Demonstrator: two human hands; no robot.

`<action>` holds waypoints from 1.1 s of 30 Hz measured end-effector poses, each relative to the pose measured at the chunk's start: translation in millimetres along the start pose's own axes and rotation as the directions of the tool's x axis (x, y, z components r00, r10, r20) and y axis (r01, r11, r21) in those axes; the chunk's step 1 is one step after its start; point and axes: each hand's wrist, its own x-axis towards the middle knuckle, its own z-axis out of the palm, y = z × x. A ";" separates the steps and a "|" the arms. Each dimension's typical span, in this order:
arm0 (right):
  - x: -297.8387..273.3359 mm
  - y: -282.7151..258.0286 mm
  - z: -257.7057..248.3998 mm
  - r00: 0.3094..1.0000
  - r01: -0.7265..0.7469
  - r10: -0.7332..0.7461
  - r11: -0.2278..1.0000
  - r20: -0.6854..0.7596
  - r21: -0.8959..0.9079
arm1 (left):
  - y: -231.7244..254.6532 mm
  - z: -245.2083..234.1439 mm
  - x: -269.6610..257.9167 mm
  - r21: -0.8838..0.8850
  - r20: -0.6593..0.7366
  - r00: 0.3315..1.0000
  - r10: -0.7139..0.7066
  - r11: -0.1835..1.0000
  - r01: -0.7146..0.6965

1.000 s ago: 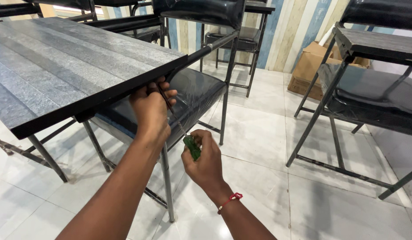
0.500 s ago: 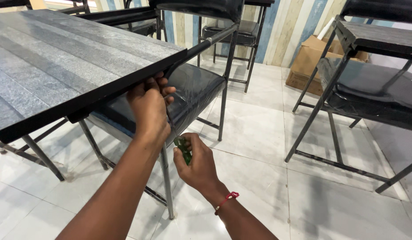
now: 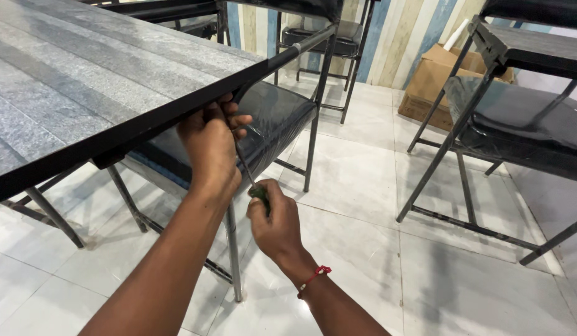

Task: The person uses a screwdriver to attach a tabletop to a chair frame, then flips the chair to tighten additional screws underneath. The chair remains wrapped in plastic throughout the process.

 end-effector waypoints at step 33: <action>-55.6 -50.4 98.2 0.846 -0.461 0.174 0.714 0.504 0.527 | 57.9 -112.3 -64.2 0.125 0.028 0.949 0.313 0.941 -0.314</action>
